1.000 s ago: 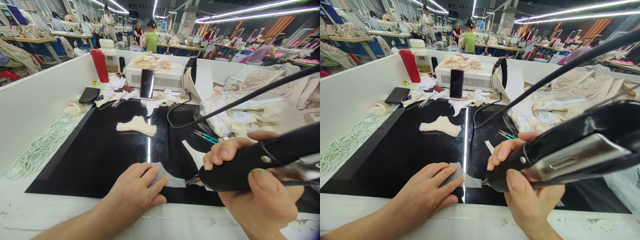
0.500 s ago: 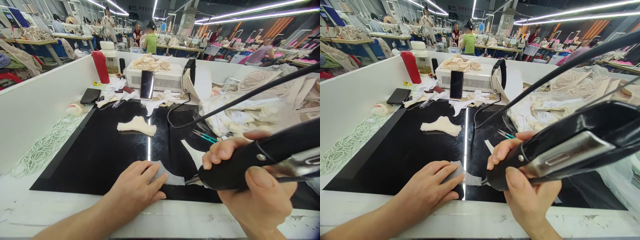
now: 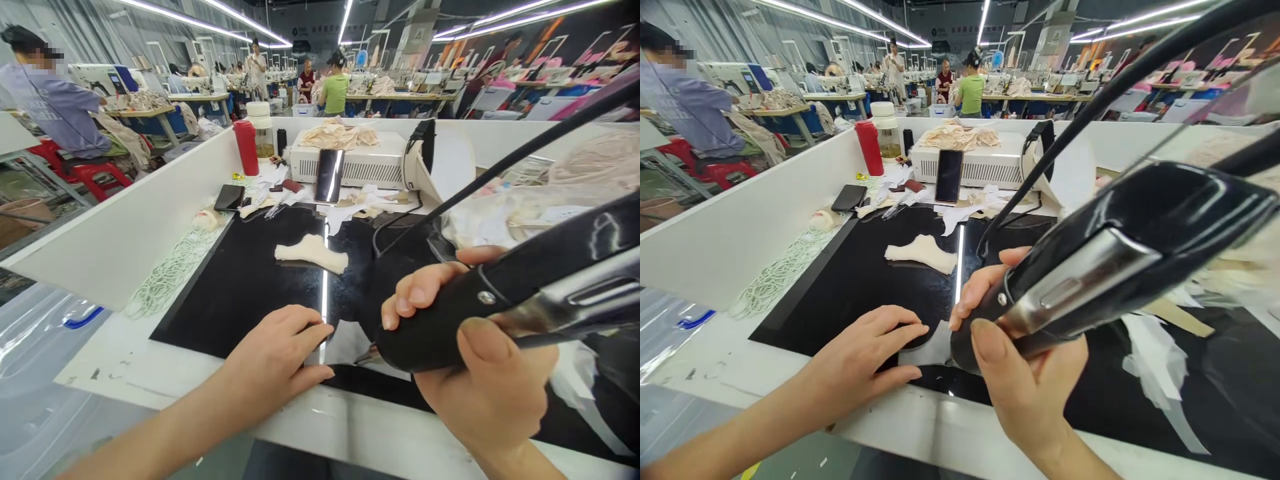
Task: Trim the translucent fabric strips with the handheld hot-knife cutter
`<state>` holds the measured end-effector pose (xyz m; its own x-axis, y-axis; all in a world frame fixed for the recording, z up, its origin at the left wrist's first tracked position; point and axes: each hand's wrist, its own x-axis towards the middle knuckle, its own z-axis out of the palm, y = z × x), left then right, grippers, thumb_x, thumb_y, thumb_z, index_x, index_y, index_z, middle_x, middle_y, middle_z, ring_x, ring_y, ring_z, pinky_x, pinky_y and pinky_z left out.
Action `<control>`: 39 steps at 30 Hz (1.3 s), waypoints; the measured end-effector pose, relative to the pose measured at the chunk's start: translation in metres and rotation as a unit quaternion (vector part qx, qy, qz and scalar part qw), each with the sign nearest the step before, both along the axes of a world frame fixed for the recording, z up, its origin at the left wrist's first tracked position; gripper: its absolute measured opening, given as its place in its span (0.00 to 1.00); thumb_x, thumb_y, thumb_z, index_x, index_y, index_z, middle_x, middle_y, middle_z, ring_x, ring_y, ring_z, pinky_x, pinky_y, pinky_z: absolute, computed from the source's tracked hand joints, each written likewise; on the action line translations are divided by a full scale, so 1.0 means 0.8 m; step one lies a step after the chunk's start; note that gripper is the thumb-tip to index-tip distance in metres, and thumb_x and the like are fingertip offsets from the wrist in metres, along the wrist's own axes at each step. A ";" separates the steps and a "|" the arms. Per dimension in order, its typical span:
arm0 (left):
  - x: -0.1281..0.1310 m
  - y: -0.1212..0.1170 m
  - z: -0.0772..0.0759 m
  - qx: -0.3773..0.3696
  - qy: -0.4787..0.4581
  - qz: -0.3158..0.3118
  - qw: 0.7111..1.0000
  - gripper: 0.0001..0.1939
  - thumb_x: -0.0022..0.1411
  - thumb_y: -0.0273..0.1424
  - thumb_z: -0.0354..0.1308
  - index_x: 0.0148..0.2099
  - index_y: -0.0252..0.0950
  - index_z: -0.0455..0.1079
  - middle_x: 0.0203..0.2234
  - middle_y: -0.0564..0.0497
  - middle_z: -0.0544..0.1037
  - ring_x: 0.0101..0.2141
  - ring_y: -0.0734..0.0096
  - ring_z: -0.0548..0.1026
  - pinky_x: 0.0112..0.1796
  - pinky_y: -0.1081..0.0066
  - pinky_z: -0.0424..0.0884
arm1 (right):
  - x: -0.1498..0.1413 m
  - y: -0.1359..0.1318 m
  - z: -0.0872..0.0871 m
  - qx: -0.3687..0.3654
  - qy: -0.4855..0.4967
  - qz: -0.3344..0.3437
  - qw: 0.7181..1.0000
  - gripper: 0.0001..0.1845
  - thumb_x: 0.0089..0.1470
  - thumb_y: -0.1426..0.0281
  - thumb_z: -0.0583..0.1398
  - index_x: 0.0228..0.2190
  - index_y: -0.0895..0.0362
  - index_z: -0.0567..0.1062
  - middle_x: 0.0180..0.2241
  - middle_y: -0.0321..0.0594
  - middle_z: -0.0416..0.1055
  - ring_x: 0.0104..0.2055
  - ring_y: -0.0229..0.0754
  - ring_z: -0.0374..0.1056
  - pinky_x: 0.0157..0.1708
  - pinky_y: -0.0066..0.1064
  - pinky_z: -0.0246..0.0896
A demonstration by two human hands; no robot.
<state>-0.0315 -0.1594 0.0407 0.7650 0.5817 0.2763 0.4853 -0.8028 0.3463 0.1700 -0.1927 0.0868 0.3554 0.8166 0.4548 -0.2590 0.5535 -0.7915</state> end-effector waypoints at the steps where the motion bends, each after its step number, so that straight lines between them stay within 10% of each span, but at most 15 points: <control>1: -0.008 -0.002 -0.001 -0.015 0.002 0.015 1.000 0.21 0.66 0.36 0.67 0.58 0.36 0.72 0.51 0.44 0.77 0.50 0.59 0.77 0.52 0.59 0.76 | -0.004 0.002 -0.002 0.002 0.001 0.012 1.000 0.21 0.52 0.63 0.72 0.46 0.49 0.73 0.30 0.33 0.72 0.29 0.42 0.68 0.26 0.35 0.71; 18: -0.014 -0.021 -0.032 -0.059 -0.093 0.062 0.992 0.01 0.70 0.29 0.63 0.43 0.38 0.73 0.48 0.50 0.78 0.48 0.64 0.76 0.51 0.62 0.71 | -0.038 0.019 -0.012 0.009 -0.004 0.052 0.999 0.22 0.53 0.63 0.72 0.46 0.48 0.71 0.30 0.32 0.72 0.28 0.40 0.69 0.27 0.34 0.70; 39: -0.013 -0.025 -0.028 0.013 -0.085 0.053 0.995 0.10 0.75 0.32 0.55 0.43 0.38 0.77 0.46 0.48 0.80 0.46 0.64 0.78 0.50 0.60 0.75 | -0.047 0.015 -0.015 0.000 -0.005 0.065 0.998 0.20 0.54 0.65 0.71 0.45 0.48 0.70 0.30 0.32 0.71 0.27 0.40 0.69 0.24 0.33 0.69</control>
